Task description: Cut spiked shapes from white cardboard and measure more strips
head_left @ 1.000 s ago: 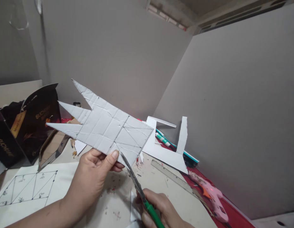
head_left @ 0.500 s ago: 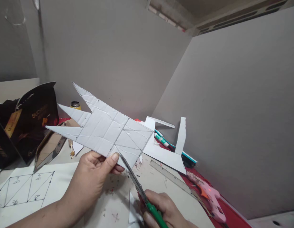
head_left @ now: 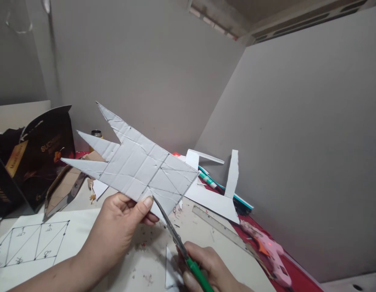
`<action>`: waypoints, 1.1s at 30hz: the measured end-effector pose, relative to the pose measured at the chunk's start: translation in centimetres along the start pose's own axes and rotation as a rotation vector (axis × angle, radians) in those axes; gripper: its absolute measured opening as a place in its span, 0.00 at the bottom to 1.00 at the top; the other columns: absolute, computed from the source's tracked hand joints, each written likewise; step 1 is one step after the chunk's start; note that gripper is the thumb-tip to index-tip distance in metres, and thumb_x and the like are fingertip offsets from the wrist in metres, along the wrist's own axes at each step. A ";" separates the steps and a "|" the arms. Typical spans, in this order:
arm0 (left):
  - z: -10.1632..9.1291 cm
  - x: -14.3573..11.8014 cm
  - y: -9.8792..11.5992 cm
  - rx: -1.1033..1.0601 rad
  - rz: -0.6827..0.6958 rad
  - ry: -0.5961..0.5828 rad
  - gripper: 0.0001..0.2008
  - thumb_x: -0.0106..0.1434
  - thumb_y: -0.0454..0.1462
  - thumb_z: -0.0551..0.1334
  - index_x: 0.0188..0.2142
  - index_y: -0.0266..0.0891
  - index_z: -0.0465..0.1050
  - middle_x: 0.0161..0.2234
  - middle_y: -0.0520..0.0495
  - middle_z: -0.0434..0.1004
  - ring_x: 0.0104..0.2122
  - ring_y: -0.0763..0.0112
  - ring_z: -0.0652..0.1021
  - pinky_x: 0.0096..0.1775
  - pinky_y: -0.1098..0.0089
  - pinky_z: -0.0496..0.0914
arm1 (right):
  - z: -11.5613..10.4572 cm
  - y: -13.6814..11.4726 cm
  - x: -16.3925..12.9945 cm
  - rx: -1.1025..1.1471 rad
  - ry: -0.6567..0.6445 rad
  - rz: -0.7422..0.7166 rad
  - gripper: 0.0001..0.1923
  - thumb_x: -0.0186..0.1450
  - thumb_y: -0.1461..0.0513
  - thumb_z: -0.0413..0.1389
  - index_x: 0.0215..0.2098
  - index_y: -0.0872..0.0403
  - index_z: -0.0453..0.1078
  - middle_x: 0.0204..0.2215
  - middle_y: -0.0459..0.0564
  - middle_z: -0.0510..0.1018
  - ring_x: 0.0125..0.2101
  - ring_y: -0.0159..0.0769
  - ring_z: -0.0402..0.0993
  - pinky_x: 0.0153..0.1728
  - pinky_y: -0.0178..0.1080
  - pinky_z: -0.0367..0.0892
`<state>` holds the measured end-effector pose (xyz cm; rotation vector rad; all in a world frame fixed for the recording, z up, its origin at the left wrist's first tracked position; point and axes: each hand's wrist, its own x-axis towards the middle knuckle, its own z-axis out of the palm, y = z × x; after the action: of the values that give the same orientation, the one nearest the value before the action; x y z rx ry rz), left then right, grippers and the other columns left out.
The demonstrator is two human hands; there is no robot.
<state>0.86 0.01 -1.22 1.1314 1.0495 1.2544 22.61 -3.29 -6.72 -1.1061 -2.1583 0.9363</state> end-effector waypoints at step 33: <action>0.0 -0.3 0.5 0.161 0.022 0.038 0.18 0.52 0.50 0.67 0.17 0.39 0.78 0.18 0.46 0.80 0.21 0.67 0.78 0.25 0.74 0.70 | 0.1 0.9 -0.1 0.085 0.012 -0.039 0.18 0.67 0.48 0.48 0.35 0.54 0.67 0.19 0.40 0.55 0.19 0.29 0.51 0.20 0.32 0.56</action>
<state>0.77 -0.32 -0.77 1.2482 1.1862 1.2301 22.98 -3.02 -7.45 -1.0225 -2.1022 0.9918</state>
